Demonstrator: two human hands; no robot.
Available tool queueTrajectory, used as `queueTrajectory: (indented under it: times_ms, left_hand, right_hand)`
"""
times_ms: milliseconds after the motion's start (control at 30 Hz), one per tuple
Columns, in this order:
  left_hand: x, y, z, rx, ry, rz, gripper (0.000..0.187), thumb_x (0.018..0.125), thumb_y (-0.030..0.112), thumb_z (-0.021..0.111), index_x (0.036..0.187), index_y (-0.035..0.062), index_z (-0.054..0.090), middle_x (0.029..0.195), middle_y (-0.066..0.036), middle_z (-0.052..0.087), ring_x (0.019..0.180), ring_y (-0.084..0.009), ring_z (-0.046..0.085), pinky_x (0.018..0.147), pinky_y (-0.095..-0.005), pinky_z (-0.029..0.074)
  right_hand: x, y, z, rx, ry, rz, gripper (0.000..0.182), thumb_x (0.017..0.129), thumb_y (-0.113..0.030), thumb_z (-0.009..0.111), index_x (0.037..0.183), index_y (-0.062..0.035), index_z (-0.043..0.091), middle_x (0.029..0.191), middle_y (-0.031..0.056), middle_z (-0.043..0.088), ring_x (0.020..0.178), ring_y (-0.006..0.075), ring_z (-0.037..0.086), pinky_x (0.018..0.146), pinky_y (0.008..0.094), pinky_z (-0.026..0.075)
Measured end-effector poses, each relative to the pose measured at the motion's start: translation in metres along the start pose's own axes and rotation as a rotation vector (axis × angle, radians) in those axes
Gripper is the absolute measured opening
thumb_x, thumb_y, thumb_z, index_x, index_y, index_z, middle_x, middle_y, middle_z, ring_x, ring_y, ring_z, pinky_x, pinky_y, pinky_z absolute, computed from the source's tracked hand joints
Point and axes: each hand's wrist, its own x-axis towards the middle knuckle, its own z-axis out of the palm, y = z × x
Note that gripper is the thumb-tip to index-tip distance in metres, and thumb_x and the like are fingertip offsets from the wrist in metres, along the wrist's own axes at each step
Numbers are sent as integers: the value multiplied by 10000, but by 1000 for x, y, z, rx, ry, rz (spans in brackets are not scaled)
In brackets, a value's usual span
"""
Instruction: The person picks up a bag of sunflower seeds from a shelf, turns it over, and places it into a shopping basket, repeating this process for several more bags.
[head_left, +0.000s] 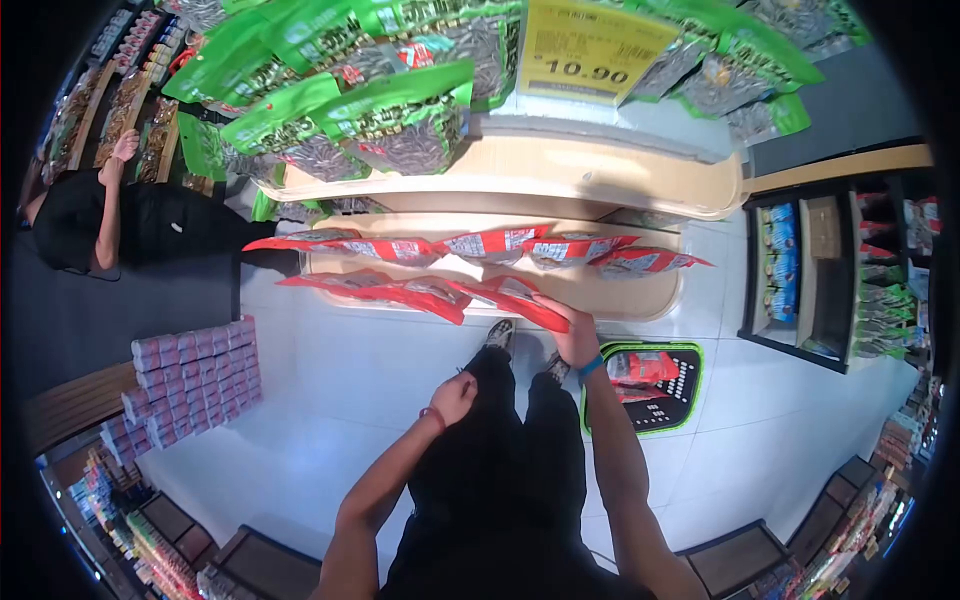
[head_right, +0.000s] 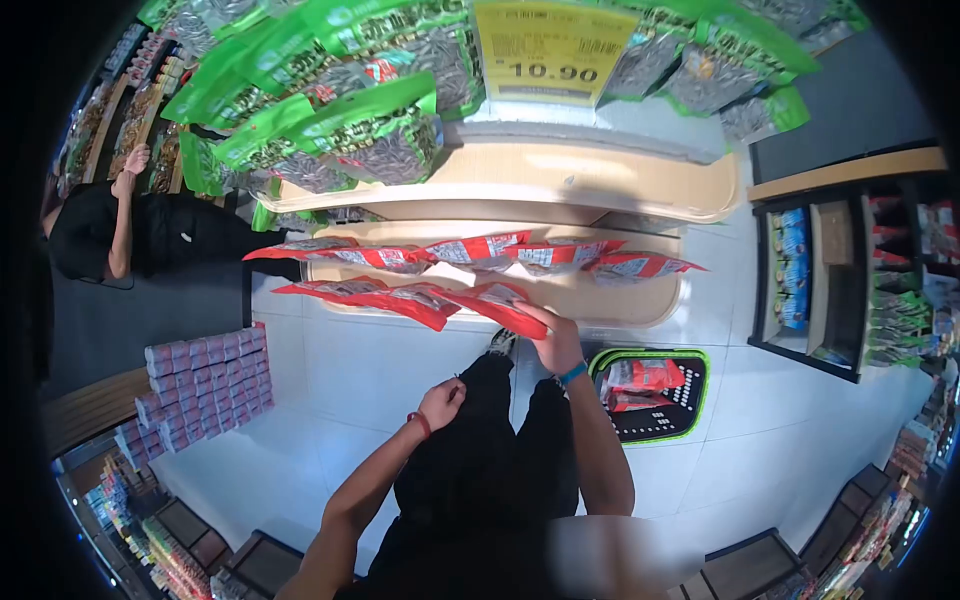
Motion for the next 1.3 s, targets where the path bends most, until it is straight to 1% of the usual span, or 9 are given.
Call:
queueTrajectory:
  times_ms: [67,133,233,333,433,533,767,1000,1300]
  left_hand:
    - [-13,21,-13,-96,72,125,143,919,190,553,906,56,603,707,-123,604,663,-304,615,639,-383,481]
    - [-18,56,-29,-105,-20,135,153,897,184,622,972,51,603,786,-111,623,719,-263,620,676,-358,489]
    - [-37,132,-54,-114,248,408,423,830,165,724,1170,4,533,1080,-150,598,993,-289,594,889,-348,459]
    - [-35,192,-68,-105,225,596,620,786,151,763,1297,-10,452,1193,-181,578,1111,-337,564,994,-385,427]
    - [-28,236,-71,-739,-583,443,522,863,87,684,1322,-7,455,1242,-92,580,1117,-169,568,955,-312,452]
    - [-26,253,-62,-675,-893,320,367,906,89,641,1244,-9,535,1127,-59,627,1018,-130,599,895,-291,476]
    - [-37,263,-26,-643,-885,281,301,942,107,596,1211,-26,564,1109,-61,645,996,-121,609,872,-286,493]
    - [-51,278,-17,-545,-826,319,350,851,30,692,1184,-18,597,1054,-73,680,958,-133,638,860,-278,510]
    - [-56,264,-3,-666,-476,301,369,834,-36,673,1180,-16,547,1076,-72,632,960,-151,604,875,-290,474]
  right_hand:
    - [-27,-21,-20,43,66,65,391,829,26,622,1217,-19,615,1196,114,660,1107,208,627,930,308,489]
    - [-48,-63,-54,302,279,345,254,855,-16,635,1106,16,656,1041,91,704,934,163,662,807,283,523]
    - [-97,-86,-98,135,477,732,120,876,-53,644,966,18,681,859,51,696,746,97,626,658,247,494]
    - [-133,-104,-111,539,717,537,143,908,-122,634,901,14,679,799,26,676,683,70,596,612,239,456]
    - [-158,-121,-106,706,851,401,174,935,-147,605,926,12,675,839,18,676,717,73,599,666,244,467]
    - [-188,-119,-86,812,977,462,172,951,-145,581,977,2,668,890,21,678,767,77,602,712,251,465]
    - [-249,-129,-46,1063,737,341,446,846,-43,667,1256,4,500,1160,64,617,1041,180,605,942,344,481]
    - [-249,-118,-49,1153,845,267,502,803,29,671,1269,3,486,1184,83,613,1059,185,601,946,352,484]
    - [-231,-114,-79,721,627,234,511,865,-104,693,1315,-15,468,1056,54,649,959,87,582,887,309,486]
